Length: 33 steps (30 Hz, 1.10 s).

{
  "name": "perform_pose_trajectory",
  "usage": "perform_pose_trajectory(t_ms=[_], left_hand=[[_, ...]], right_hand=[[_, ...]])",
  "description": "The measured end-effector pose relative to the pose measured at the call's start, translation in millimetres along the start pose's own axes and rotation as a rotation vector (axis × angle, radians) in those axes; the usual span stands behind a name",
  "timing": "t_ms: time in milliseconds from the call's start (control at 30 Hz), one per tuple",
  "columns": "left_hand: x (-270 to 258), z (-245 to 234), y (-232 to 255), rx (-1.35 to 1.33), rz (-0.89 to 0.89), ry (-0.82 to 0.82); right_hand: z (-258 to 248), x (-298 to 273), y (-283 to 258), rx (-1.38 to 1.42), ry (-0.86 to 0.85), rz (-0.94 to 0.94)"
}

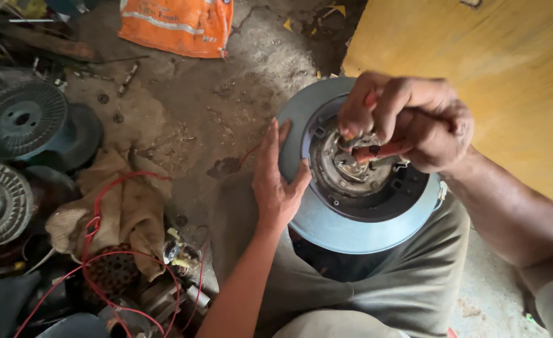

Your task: The person uses a multimeter probe to test electrical connections on the terminals of a disassembled electric motor held on their lap. They repeatedly touch the probe to different points and then briefly handle a small yellow-capped bottle.

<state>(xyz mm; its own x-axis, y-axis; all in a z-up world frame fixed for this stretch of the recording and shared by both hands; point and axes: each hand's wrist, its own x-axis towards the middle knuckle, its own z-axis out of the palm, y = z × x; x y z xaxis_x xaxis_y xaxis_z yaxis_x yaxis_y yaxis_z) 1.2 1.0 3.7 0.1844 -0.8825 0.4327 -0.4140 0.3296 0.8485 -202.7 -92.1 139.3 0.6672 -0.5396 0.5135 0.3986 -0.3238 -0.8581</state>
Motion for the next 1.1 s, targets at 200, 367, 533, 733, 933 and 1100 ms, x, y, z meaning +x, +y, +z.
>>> perform_pose_trajectory(t_ms=[200, 367, 533, 733, 933, 1100], left_hand=[[1.0, -1.7, -0.3, 0.008, 0.011, -0.02], [-4.9, -1.2, -1.1, 0.019, -0.02, -0.032], [-0.9, 1.6, -3.4, -0.005, 0.024, -0.007], [-1.6, 0.9, -5.4, 0.057, 0.019, -0.037], [2.0, 0.7, -7.1, 0.055, 0.036, -0.037], [2.4, 1.9, -6.8, 0.058, 0.017, -0.038]], right_hand=[[50.0, -12.5, -3.5, -0.301, 0.458, -0.097], [72.4, -24.9, 6.7, -0.395, 0.634, -0.089], [60.7, -19.8, -6.8, -0.335, 0.472, -0.039], [32.3, -15.5, -11.0, -0.163, 0.216, -0.001], [9.8, -17.0, -14.0, 0.067, -0.023, 0.089], [1.8, -13.1, -12.5, 0.127, -0.079, 0.123]])
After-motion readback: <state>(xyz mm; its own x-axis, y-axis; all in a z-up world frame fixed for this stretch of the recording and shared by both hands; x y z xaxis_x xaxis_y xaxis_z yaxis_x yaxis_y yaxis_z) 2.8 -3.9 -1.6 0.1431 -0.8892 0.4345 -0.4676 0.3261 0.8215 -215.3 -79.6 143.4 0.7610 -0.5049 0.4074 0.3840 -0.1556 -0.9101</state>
